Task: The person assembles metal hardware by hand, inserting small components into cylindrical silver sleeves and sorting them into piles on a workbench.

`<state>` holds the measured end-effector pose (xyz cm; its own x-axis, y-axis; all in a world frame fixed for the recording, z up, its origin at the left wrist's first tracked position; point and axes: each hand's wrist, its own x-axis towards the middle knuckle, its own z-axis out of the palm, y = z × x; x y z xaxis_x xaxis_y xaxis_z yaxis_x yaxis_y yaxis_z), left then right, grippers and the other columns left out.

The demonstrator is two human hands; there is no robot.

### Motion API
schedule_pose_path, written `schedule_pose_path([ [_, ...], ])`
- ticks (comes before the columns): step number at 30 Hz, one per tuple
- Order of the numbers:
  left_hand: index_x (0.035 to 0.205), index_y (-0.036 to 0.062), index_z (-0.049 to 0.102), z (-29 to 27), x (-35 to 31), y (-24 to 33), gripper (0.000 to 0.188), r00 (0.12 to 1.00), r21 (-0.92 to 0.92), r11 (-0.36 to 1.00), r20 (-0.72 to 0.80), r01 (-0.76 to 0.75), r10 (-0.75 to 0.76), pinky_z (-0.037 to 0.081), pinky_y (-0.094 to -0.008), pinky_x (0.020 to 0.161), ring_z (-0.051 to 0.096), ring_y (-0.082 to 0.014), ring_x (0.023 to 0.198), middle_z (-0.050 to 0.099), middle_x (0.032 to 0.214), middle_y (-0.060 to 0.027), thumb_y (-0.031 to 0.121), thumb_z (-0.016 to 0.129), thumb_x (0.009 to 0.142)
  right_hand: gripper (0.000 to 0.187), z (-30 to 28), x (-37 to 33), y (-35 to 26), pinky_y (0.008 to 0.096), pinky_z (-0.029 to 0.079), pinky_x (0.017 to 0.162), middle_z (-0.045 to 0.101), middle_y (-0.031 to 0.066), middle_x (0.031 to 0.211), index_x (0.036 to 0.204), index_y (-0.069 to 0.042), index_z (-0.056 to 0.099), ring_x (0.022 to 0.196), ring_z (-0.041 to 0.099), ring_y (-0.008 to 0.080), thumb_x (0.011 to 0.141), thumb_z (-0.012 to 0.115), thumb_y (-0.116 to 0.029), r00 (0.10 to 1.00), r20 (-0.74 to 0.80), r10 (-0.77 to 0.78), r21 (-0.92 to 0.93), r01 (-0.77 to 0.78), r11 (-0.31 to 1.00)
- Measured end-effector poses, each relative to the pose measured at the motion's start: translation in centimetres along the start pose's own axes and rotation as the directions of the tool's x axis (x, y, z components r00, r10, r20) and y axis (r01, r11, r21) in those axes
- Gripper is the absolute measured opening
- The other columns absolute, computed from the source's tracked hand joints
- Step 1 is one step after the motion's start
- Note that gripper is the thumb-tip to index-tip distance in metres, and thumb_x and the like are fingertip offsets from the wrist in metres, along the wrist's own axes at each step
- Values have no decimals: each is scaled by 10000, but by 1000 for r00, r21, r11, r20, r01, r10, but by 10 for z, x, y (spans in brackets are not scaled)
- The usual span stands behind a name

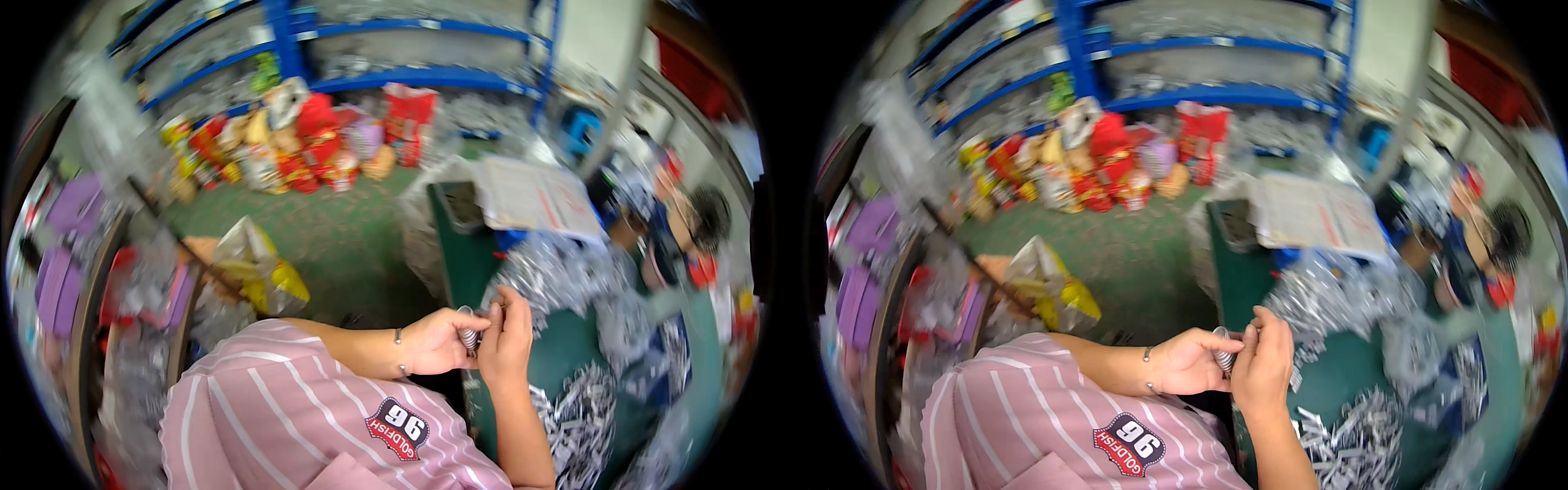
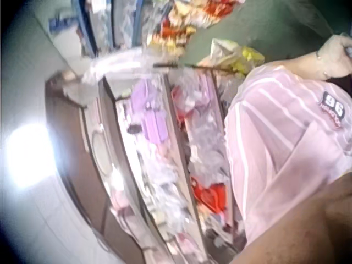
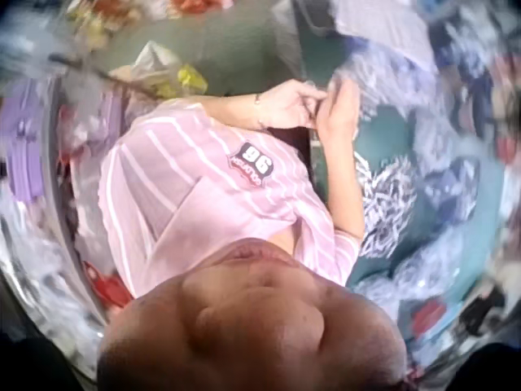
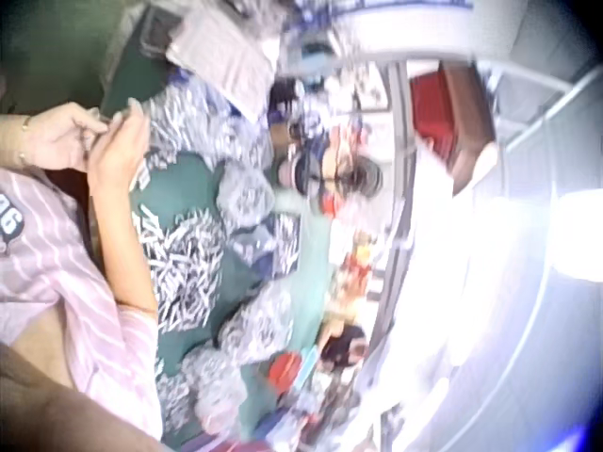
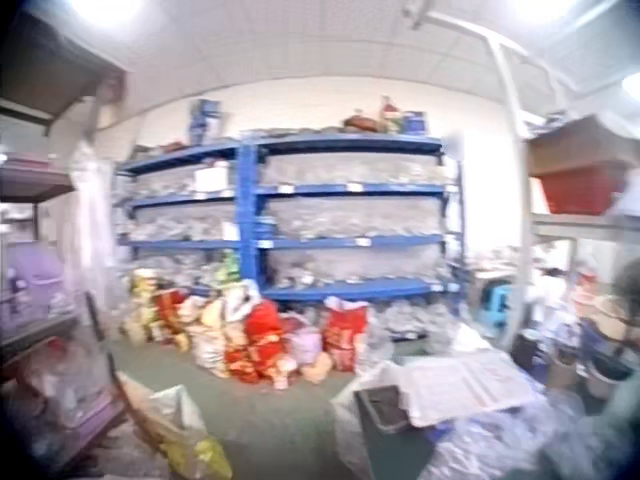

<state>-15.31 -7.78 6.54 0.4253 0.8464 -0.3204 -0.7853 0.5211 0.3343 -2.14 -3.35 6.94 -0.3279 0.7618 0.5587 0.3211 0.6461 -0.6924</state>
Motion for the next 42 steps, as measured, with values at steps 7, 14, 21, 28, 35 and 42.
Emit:
schedule_pose_path([
  [7,1107,16,543,-64,-142,63,257,591,-125,597,-398,-792,702,540,-421,815,618,-253,917,597,1035,-145,149,612,899,166,112,1,18,396,435,816,556,152,1024,1016,-1,577,930,545,307,880,569,-96,962,233,-140,242,83,967],
  [14,1102,38,497,-87,-271,91,348,-37,95,27,-614,-995,789,436,-482,957,586,-304,994,610,1064,-151,352,442,961,169,167,-39,75,483,404,886,591,118,1053,924,-80,663,1067,528,319,793,671,-186,721,693,27,-227,183,956],
  [21,1024,24,483,-126,-325,139,327,-250,150,-208,-728,-967,639,471,-474,892,572,-284,895,580,989,-139,328,366,992,160,172,-40,97,486,415,891,595,120,1051,902,-76,672,1053,541,319,770,669,-168,714,691,113,-338,181,924],
  [28,1229,40,426,-72,-500,268,420,-630,340,-531,-398,-776,667,477,-491,839,531,-307,935,506,1128,-163,357,396,954,155,166,-39,108,463,425,889,588,120,1054,900,-71,674,1055,535,326,769,675,-153,715,670,198,-378,99,921],
  [35,1365,39,396,-89,-589,295,525,-758,545,-527,-473,-652,449,365,-573,1010,453,-358,1231,438,1380,-138,364,440,955,160,166,-42,118,462,457,866,599,158,1010,877,-42,674,1004,559,356,748,673,-136,729,654,204,-370,72,926],
  [42,1187,-37,544,-114,-590,291,416,-840,749,-381,-481,-542,250,447,-421,933,581,-313,1050,561,1218,-178,247,522,884,131,168,-47,127,449,480,841,607,192,961,842,-23,664,928,582,386,736,667,-100,733,663,149,-345,124,930],
])
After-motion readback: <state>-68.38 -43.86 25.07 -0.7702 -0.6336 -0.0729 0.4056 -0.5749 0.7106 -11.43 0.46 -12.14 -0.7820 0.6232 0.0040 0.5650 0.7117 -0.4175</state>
